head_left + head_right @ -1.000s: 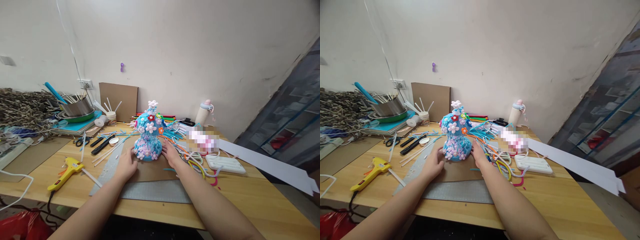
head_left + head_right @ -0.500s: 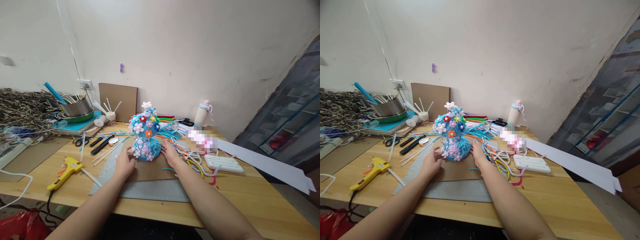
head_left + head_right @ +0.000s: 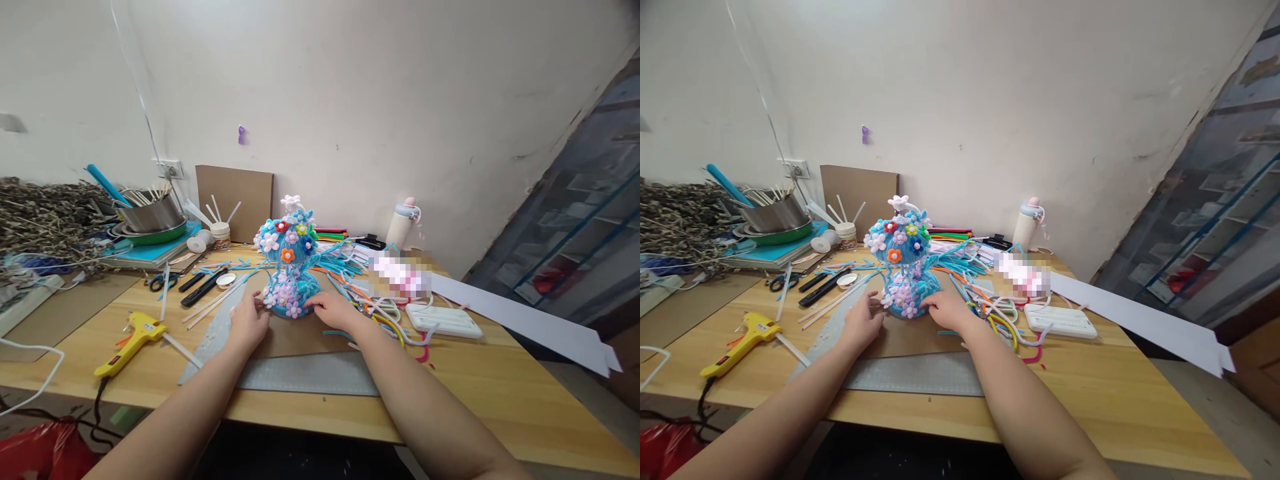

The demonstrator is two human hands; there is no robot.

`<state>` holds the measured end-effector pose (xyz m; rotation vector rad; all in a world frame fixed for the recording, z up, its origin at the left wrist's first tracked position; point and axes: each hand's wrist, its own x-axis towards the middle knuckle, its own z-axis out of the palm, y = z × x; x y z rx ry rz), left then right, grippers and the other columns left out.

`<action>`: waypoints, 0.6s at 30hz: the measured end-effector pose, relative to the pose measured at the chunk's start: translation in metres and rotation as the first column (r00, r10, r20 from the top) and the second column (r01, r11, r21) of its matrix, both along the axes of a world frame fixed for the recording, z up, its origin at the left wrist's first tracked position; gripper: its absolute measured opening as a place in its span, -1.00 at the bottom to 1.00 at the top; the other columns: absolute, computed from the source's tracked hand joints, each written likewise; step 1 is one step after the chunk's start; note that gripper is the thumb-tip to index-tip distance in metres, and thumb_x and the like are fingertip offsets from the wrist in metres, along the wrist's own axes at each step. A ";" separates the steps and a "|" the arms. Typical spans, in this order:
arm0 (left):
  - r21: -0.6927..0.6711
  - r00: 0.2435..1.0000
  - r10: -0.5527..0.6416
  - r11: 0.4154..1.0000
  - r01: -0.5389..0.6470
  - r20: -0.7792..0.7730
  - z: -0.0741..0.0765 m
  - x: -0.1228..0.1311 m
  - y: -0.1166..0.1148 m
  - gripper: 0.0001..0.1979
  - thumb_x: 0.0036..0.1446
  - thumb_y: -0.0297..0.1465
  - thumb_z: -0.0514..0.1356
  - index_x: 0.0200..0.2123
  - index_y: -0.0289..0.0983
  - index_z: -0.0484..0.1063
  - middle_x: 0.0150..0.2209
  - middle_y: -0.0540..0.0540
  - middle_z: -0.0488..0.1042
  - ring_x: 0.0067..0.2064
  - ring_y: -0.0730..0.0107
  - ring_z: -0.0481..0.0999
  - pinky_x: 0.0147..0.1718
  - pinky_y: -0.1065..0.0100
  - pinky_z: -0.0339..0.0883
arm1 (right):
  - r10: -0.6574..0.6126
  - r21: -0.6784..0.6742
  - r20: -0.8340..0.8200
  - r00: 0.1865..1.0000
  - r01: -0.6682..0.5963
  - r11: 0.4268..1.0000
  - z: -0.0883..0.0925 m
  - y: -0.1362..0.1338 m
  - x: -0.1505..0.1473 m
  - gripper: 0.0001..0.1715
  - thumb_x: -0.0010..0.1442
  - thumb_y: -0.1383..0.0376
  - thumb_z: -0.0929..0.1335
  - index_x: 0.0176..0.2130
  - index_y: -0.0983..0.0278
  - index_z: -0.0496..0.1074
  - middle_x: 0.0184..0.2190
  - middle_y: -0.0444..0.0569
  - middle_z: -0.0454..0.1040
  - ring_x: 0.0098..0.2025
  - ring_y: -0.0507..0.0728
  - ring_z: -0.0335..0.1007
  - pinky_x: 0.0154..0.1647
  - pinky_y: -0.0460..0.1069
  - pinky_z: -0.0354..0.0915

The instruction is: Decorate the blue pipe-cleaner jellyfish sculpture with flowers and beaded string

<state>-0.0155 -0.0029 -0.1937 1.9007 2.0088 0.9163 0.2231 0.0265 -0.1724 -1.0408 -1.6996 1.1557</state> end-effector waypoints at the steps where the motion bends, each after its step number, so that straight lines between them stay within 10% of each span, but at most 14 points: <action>1: 0.000 1.000 -0.004 1.000 0.004 -0.003 0.000 0.000 0.000 -0.50 -0.01 -0.49 0.09 0.06 -0.29 0.22 -0.06 -0.22 0.52 0.07 0.05 0.43 0.07 -0.05 0.14 | 0.007 -0.007 0.007 1.000 -0.007 1.000 -0.001 0.001 0.001 -0.70 -0.20 0.48 0.34 -0.53 0.11 0.58 -0.40 -0.15 0.58 -0.18 0.23 0.45 0.09 0.13 0.20; 8: 0.005 0.999 -0.048 0.999 0.047 0.021 -0.004 -0.004 0.002 -0.51 0.00 -0.48 0.11 0.06 -0.30 0.22 -0.05 -0.22 0.53 0.09 0.13 0.44 0.08 0.09 0.21 | -0.255 -0.170 -0.119 0.960 0.233 0.957 -0.012 0.019 0.004 -0.69 -0.04 0.30 0.29 -0.27 0.19 0.53 -0.50 -0.13 0.48 -0.41 0.13 0.39 -0.31 0.05 0.35; 18: 0.014 0.995 -0.082 0.997 0.081 0.062 -0.001 -0.005 -0.001 -0.47 -0.03 -0.51 0.10 0.08 -0.29 0.21 0.00 -0.19 0.52 0.09 0.17 0.45 0.07 0.13 0.25 | -0.436 -0.485 -0.326 0.839 0.247 0.839 -0.008 0.016 -0.013 -0.62 0.25 0.07 0.17 -0.08 0.20 0.35 -0.18 0.06 0.53 -0.13 0.13 0.49 -0.10 0.06 0.38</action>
